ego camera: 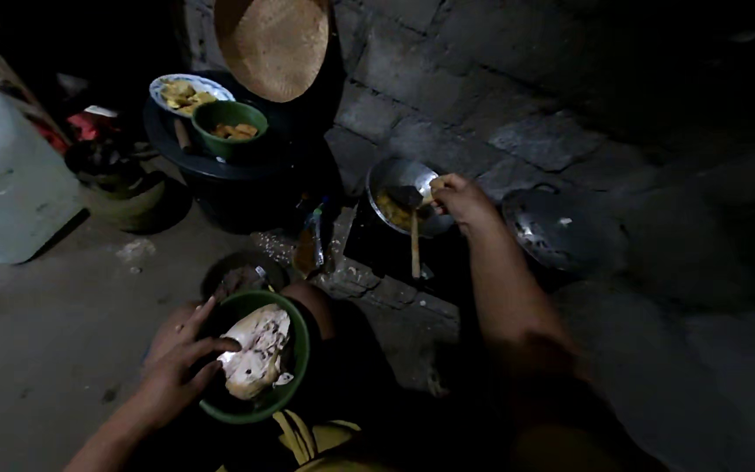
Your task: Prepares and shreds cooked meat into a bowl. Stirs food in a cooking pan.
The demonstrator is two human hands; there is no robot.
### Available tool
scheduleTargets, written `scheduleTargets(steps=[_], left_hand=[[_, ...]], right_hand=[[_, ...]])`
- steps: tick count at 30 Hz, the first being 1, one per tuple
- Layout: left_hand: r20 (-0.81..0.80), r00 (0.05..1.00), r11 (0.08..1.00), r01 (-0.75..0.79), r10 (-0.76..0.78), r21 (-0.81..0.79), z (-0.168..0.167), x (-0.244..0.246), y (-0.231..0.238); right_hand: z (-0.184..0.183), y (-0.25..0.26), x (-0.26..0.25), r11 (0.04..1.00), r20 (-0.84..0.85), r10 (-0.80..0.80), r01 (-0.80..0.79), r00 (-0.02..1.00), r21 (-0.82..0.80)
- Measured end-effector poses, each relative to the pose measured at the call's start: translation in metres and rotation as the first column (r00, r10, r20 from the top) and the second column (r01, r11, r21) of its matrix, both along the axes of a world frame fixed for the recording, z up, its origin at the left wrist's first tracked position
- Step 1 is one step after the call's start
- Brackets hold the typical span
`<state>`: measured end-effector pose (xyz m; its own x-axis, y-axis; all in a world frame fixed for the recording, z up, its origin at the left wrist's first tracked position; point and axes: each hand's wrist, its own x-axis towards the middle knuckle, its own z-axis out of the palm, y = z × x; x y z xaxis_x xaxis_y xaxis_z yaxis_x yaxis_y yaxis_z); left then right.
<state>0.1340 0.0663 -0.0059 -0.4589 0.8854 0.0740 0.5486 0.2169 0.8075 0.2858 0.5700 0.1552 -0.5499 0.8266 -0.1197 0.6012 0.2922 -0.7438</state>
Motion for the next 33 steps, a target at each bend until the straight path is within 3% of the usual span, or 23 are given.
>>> scheduleTargets(steps=[6,11,14,16,19,21,24,26,29,31,33], left_hand=[[-0.009,1.0,1.0,-0.025,0.025,0.009,-0.007,-0.001,0.001],[0.033,0.999,0.999,-0.033,0.034,-0.018,-0.002,-0.002,0.003],[0.048,0.998,0.999,-0.041,0.042,-0.018,-0.002,0.001,0.002],[0.052,0.998,0.999,-0.038,0.038,-0.003,-0.005,0.001,0.002],[0.034,0.999,1.0,-0.025,0.026,-0.008,-0.003,-0.001,0.004],[0.032,0.999,0.997,-0.018,0.02,-0.069,0.007,-0.001,0.006],[0.045,0.998,0.979,-0.028,0.038,-0.202,0.02,0.001,0.006],[0.005,0.999,0.976,-0.039,0.041,-0.214,0.021,0.001,0.006],[-0.02,1.0,0.978,-0.024,0.02,-0.208,0.025,0.003,0.003],[-0.071,0.997,0.981,-0.029,0.016,-0.194,0.025,0.004,0.001],[-0.135,0.991,0.983,-0.045,0.021,-0.18,0.022,0.006,-0.001]], right_hand=[[-0.065,0.076,0.013,0.953,0.24,-0.263,0.213,0.934,0.214],[-0.119,0.11,0.005,0.946,0.327,-0.322,0.317,0.888,0.07],[-0.129,0.121,0.011,0.95,0.334,-0.306,0.311,0.892,0.039],[-0.119,0.123,0.017,0.951,0.164,-0.31,0.307,0.936,0.047],[-0.071,0.102,0.019,0.964,-0.134,-0.248,0.258,0.959,0.058],[-0.028,0.065,0.014,0.985,-0.195,-0.119,0.141,0.973,0.099],[0.015,-0.033,0.001,0.963,-0.13,0.197,-0.167,0.972,0.212],[0.023,-0.114,0.0,0.845,0.013,0.478,-0.464,0.878,0.264],[0.0,-0.222,0.004,0.515,0.237,0.789,-0.821,0.567,0.246],[-0.029,-0.264,0.002,0.294,0.362,0.862,-0.932,0.354,0.211],[-0.047,-0.291,-0.001,0.189,0.423,0.877,-0.973,0.229,0.134]])
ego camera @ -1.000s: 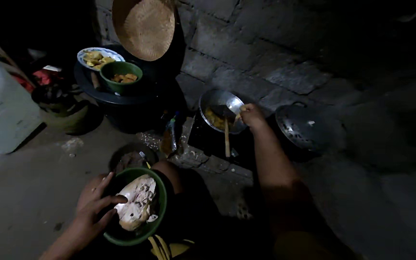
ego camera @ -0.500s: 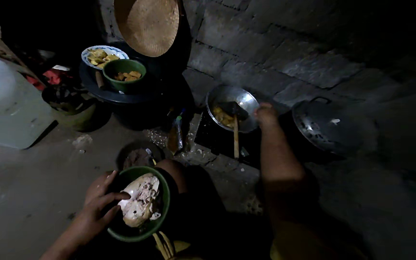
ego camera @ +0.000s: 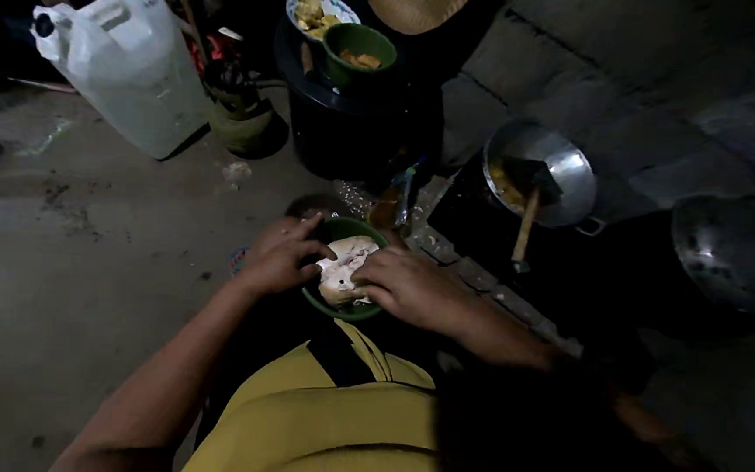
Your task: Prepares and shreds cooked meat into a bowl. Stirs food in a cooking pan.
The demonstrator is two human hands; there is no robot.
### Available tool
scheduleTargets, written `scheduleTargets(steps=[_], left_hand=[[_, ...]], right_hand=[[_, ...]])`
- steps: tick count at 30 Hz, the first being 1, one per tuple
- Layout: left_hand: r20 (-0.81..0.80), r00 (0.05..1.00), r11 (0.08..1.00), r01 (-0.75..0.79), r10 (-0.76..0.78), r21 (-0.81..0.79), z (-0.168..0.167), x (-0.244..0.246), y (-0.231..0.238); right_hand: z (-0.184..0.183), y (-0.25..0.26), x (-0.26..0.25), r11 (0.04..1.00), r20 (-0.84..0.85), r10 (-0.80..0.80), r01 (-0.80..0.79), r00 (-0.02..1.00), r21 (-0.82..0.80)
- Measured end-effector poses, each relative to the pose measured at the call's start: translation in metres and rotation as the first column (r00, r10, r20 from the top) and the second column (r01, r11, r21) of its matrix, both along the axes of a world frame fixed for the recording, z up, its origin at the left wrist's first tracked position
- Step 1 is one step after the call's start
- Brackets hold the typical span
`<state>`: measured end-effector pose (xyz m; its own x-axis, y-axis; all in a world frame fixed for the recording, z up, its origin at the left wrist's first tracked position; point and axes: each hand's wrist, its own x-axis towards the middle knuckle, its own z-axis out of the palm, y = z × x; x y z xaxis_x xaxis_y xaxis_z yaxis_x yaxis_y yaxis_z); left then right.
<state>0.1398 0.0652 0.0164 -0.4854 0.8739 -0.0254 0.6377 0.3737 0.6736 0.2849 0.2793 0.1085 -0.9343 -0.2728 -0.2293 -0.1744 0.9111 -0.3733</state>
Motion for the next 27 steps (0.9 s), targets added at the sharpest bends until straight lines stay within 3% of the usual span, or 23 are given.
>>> scheduleTargets(steps=[5,10,14,19,27], left_hand=[[-0.062,0.998,1.0,0.018,-0.018,0.001,0.002,0.001,-0.003],[-0.064,0.998,1.0,0.017,-0.019,-0.022,0.004,0.0,-0.002],[-0.028,0.999,1.0,0.016,-0.017,-0.015,0.002,0.0,-0.002],[-0.012,1.0,0.999,0.019,-0.019,-0.033,0.005,0.0,-0.002],[-0.001,0.999,0.999,0.032,-0.032,-0.031,0.006,0.0,-0.001]], right_hand=[[-0.008,-0.037,-0.006,0.978,0.128,0.034,-0.059,0.991,0.201],[-0.013,-0.038,-0.009,0.955,0.048,0.05,-0.062,0.998,0.291],[-0.006,-0.037,-0.01,0.951,0.075,0.053,-0.074,0.996,0.3],[-0.015,-0.032,-0.009,0.959,0.009,0.197,-0.195,0.98,0.204],[-0.028,-0.045,-0.024,0.91,0.048,0.335,-0.336,0.941,0.241]])
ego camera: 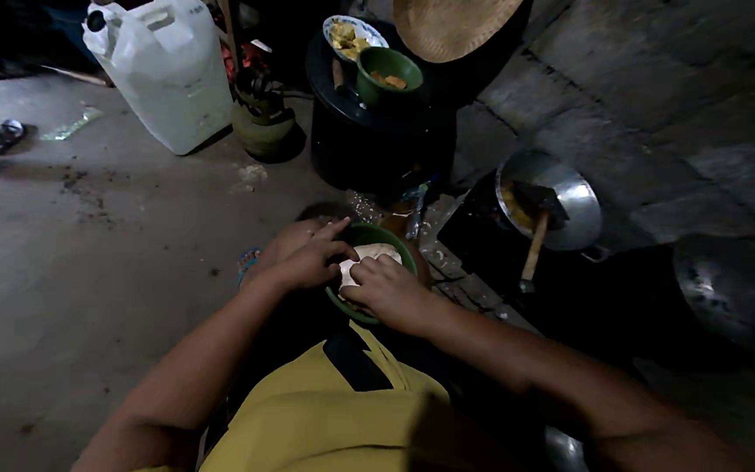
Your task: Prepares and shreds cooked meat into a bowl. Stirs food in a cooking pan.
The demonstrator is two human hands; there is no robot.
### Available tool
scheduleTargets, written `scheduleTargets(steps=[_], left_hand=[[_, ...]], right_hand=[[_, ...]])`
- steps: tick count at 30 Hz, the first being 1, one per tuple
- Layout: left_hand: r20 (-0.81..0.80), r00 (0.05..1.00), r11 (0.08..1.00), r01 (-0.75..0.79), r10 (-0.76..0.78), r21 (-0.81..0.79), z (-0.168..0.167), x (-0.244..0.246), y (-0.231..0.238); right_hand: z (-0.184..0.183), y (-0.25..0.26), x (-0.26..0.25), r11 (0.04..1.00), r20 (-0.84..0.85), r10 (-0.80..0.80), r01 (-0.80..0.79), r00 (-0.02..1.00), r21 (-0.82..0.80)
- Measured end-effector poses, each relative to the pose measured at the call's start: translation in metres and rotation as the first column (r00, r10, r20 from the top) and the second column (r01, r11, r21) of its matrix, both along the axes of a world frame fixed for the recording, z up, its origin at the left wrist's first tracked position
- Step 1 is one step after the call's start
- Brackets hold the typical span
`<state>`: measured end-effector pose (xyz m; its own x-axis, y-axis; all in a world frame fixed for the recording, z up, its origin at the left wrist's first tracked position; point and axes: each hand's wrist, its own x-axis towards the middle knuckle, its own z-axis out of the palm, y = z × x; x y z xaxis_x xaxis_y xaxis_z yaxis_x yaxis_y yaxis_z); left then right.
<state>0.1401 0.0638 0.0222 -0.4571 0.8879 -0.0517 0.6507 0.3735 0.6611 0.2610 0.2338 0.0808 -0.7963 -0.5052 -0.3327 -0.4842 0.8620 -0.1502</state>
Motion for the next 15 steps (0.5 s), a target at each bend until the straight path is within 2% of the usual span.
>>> scheduleTargets(steps=[7,13,15], left_hand=[[0.027,1.0,1.0,0.004,-0.004,-0.009,0.0,-0.001,0.001],[0.072,0.997,0.999,0.022,-0.02,-0.028,0.001,-0.002,0.0],[0.023,0.999,0.998,0.035,-0.034,-0.054,0.005,0.0,0.001]], right_hand=[[0.001,0.003,-0.002,0.999,0.02,0.028,-0.029,0.999,0.02],[0.01,0.028,-0.008,0.972,0.11,-0.164,0.179,0.98,-0.15],[0.016,0.035,-0.011,0.957,0.085,-0.228,0.239,0.97,-0.165]])
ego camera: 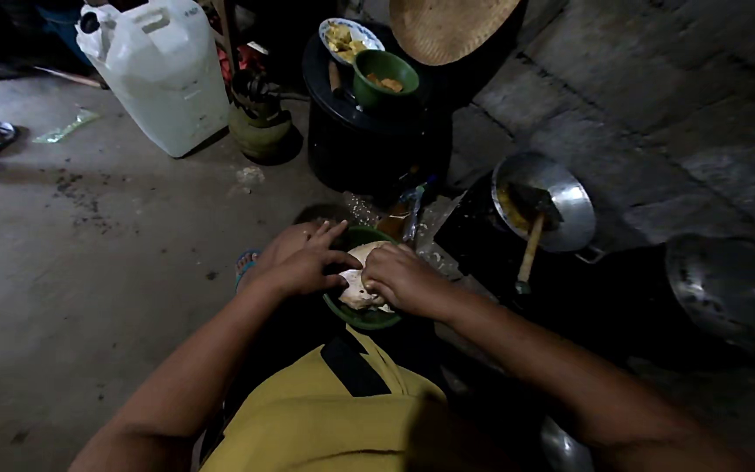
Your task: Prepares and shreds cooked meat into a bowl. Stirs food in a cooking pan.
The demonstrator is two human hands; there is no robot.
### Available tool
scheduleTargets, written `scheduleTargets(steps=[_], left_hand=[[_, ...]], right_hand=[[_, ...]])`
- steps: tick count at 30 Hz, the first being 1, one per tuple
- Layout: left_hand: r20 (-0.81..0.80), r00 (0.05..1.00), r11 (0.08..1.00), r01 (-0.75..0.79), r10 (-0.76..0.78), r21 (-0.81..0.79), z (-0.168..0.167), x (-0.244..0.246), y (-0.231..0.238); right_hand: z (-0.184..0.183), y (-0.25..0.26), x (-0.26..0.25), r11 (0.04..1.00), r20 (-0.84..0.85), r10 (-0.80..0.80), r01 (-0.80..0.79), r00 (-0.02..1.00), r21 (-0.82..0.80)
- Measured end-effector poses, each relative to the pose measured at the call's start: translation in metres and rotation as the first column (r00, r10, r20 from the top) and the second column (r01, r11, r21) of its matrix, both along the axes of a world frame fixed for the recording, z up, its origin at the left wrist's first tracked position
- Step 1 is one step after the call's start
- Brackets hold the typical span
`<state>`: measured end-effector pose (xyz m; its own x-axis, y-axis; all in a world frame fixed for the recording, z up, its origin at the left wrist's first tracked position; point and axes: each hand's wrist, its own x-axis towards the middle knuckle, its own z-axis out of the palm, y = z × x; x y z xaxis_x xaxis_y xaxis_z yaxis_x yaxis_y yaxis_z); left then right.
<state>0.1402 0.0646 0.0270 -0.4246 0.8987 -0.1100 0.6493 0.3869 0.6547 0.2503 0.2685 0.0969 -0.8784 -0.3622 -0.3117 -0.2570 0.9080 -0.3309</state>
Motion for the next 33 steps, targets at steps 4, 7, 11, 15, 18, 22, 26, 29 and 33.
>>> scheduleTargets(steps=[4,7,11,15,18,22,26,29,33], left_hand=[[-0.209,0.977,0.999,0.039,-0.046,-0.037,0.003,0.005,0.002],[-0.245,0.965,0.996,0.093,-0.091,-0.005,0.008,0.006,0.003],[-0.245,0.955,0.986,0.166,-0.168,-0.029,0.015,0.003,0.008],[-0.222,0.947,0.972,0.223,-0.234,-0.074,0.022,0.0,0.016],[-0.139,0.962,0.97,0.226,-0.236,-0.085,0.026,0.0,0.022],[-0.179,0.955,0.964,0.208,-0.237,-0.169,0.032,0.005,0.034],[-0.258,0.944,0.969,0.159,-0.206,-0.191,0.028,0.012,0.039],[-0.256,0.951,0.974,0.126,-0.172,-0.186,0.022,0.013,0.038],[-0.277,0.952,0.986,0.092,-0.129,-0.141,0.015,0.015,0.035]], right_hand=[[0.014,0.016,0.0,0.993,-0.109,-0.11,0.113,0.988,0.019],[0.022,0.017,0.01,0.981,-0.005,-0.147,0.146,0.989,0.126],[0.019,0.0,0.029,0.959,0.106,-0.211,0.185,0.972,0.213],[0.004,-0.012,0.043,0.947,0.013,-0.24,0.231,0.971,0.222],[-0.004,-0.013,0.05,0.949,-0.112,-0.238,0.255,0.965,0.183],[-0.009,-0.013,0.054,0.956,-0.215,-0.223,0.256,0.951,0.141],[-0.013,-0.009,0.057,0.969,-0.265,-0.165,0.206,0.95,0.135],[-0.016,-0.006,0.059,0.977,-0.32,-0.128,0.174,0.939,0.12],[-0.013,0.001,0.063,0.985,-0.361,-0.115,0.153,0.925,0.078]])
